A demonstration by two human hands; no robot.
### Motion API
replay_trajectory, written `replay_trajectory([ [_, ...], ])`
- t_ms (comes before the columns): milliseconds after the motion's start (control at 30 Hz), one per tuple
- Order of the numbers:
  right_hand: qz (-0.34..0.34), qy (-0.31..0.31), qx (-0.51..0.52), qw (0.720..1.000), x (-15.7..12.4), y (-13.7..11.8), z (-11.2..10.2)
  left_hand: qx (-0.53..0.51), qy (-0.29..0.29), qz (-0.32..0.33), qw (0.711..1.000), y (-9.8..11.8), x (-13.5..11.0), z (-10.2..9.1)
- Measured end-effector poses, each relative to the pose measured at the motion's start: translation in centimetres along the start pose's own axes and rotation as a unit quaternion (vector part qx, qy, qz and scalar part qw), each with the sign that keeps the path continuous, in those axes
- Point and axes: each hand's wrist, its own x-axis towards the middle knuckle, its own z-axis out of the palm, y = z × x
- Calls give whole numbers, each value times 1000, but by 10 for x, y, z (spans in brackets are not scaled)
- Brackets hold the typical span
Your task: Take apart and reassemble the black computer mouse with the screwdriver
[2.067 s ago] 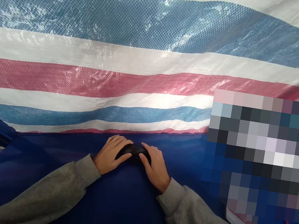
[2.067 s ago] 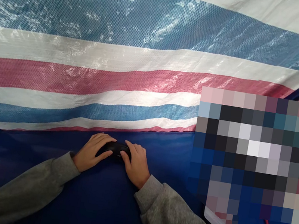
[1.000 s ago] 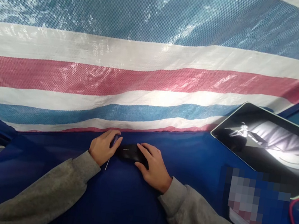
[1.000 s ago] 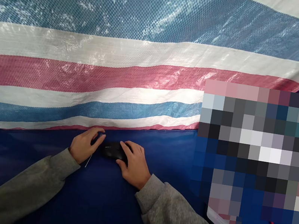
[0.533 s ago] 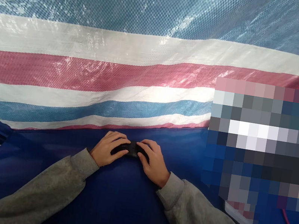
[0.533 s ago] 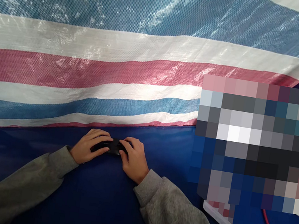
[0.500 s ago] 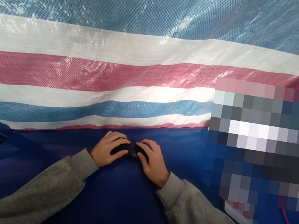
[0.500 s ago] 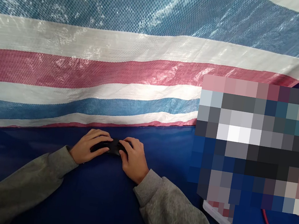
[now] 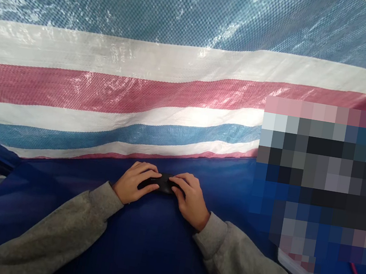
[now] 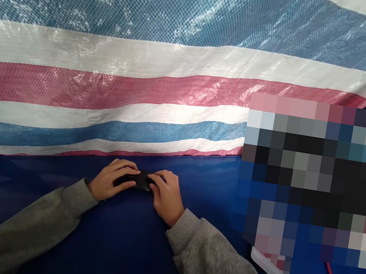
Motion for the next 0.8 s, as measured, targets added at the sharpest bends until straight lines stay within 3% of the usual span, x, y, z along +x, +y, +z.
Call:
replay_trajectory([
  [500, -12, 3, 14, 1000, -1, -4, -1, 8, -17, -12, 1000, 2, 0, -1],
  [633, -26, -20, 9, 999, -1, -4, -1, 8, -13, -8, 1000, 3, 1, -2],
  [800, -15, -54, -6, 998, -2, -2, 1, 7, -47, 0, 999, 3, 0, -4],
])
